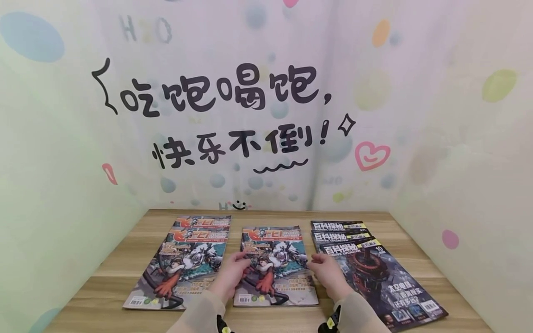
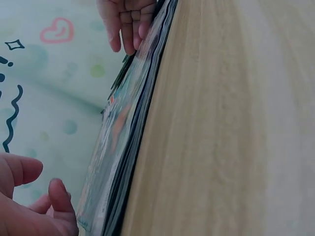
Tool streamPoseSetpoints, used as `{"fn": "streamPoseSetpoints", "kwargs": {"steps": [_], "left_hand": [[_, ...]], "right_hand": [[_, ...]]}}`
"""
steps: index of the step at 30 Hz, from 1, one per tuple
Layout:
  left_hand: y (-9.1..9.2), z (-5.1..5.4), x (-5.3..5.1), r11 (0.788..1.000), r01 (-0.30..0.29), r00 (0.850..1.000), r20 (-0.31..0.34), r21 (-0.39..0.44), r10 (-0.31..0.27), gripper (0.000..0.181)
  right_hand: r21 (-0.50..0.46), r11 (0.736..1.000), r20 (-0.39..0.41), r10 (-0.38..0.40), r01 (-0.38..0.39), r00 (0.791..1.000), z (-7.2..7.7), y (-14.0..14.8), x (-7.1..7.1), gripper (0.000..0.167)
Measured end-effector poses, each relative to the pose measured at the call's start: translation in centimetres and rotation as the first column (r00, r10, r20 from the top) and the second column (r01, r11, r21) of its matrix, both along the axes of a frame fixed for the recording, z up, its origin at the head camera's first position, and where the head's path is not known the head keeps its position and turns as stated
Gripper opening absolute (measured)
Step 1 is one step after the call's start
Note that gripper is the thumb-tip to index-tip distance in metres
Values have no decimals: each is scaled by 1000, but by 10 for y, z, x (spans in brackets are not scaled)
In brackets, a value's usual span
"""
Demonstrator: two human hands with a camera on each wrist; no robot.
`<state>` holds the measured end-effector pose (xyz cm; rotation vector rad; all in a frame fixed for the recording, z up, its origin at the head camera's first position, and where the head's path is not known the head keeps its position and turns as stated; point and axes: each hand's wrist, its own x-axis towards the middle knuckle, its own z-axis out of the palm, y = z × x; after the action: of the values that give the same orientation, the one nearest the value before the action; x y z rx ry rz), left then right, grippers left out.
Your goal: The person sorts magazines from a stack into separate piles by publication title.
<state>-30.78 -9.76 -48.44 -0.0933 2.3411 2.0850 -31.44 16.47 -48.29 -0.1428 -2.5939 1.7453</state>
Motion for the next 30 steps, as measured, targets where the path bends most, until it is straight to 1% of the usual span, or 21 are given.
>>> {"fn": "streamPoseSetpoints", "kwargs": {"steps": [5, 8, 10, 16, 20, 24, 30], "left_hand": [[-2, 1, 2, 999, -38, 999, 16, -28, 39, 50], [-3, 1, 4, 998, -46, 999, 16, -53, 46, 50], [-4, 2, 5, 998, -35, 999, 17, -61, 36, 51], [-4, 2, 7, 998, 10, 999, 48, -56, -7, 52], [-3, 3, 9, 998, -2, 998, 55, -56, 5, 53], [-1, 2, 10, 998, -20, 998, 54, -62, 24, 54], [-1, 2, 10, 998, -26, 999, 46, -51, 28, 51]], "right_hand": [[-7, 1000, -6, -17, 17, 1000, 0, -4, 2, 46], [2, 1000, -11, -18, 18, 1000, 0, -7, 2, 47], [12, 1000, -7, -17, 17, 1000, 1, -8, 2, 47], [31, 1000, 16, 1, -1, 1000, 2, -9, 2, 46], [16, 1000, 38, 8, -9, 999, 2, -8, 1, 47], [-2, 1000, 51, 12, -12, 999, 2, -8, 1, 48], [-33, 999, 59, 13, -11, 998, 4, -9, 1, 50]]}}
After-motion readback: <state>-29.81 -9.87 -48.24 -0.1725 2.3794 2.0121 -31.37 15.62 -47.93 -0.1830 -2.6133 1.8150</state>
